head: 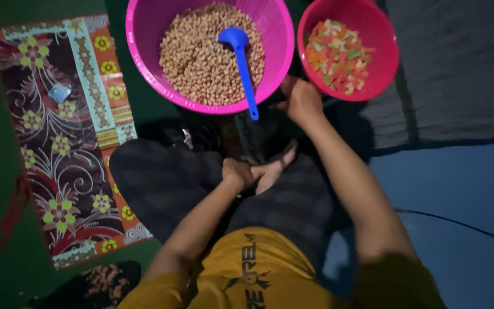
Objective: Filling small plastic bags with beans and colorful snacks using a spoon while sitting on the floor.
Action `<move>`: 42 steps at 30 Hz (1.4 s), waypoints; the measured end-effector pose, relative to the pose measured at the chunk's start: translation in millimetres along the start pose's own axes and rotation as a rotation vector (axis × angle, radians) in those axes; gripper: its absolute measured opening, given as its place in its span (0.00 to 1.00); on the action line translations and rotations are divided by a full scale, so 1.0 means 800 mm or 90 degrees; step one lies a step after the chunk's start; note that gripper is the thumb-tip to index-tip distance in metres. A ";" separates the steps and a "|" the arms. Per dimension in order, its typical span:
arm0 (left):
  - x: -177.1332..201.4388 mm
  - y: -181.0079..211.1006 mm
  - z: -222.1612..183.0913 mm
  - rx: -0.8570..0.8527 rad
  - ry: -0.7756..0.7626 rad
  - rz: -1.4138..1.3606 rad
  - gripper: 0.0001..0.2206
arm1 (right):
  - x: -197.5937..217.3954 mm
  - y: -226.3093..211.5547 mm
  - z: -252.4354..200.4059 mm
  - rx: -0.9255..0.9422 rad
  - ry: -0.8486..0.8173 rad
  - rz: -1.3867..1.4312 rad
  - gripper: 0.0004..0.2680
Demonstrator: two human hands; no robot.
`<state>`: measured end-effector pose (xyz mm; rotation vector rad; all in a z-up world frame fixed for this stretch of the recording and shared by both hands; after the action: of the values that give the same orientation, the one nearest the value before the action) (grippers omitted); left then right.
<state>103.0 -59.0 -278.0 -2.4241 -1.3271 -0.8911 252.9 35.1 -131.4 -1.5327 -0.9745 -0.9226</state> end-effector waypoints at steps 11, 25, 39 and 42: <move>-0.036 -0.011 0.037 -0.026 0.166 -0.030 0.30 | -0.054 0.049 0.018 0.051 0.180 -0.061 0.23; -0.057 -0.037 0.027 -0.132 0.491 -0.151 0.21 | -0.038 0.014 0.007 -0.067 0.133 0.191 0.09; -0.053 -0.079 -0.023 -0.127 0.369 -1.086 0.22 | -0.229 0.005 -0.105 -0.033 0.233 0.342 0.09; -0.048 -0.079 -0.023 -0.226 0.294 -1.400 0.21 | -0.264 -0.025 -0.135 -0.131 -0.064 0.604 0.20</move>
<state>28.4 -58.4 -291.8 0.3364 -3.2154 -1.6931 148.6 -94.1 -302.3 -1.9398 -0.1292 -0.2615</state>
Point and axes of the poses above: each hand's wrist, its own z-axis towards the middle knuckle, its own x-axis out of the back of the hand, y = z × x, the point moved 2 cm from there along z, towards the middle knuckle
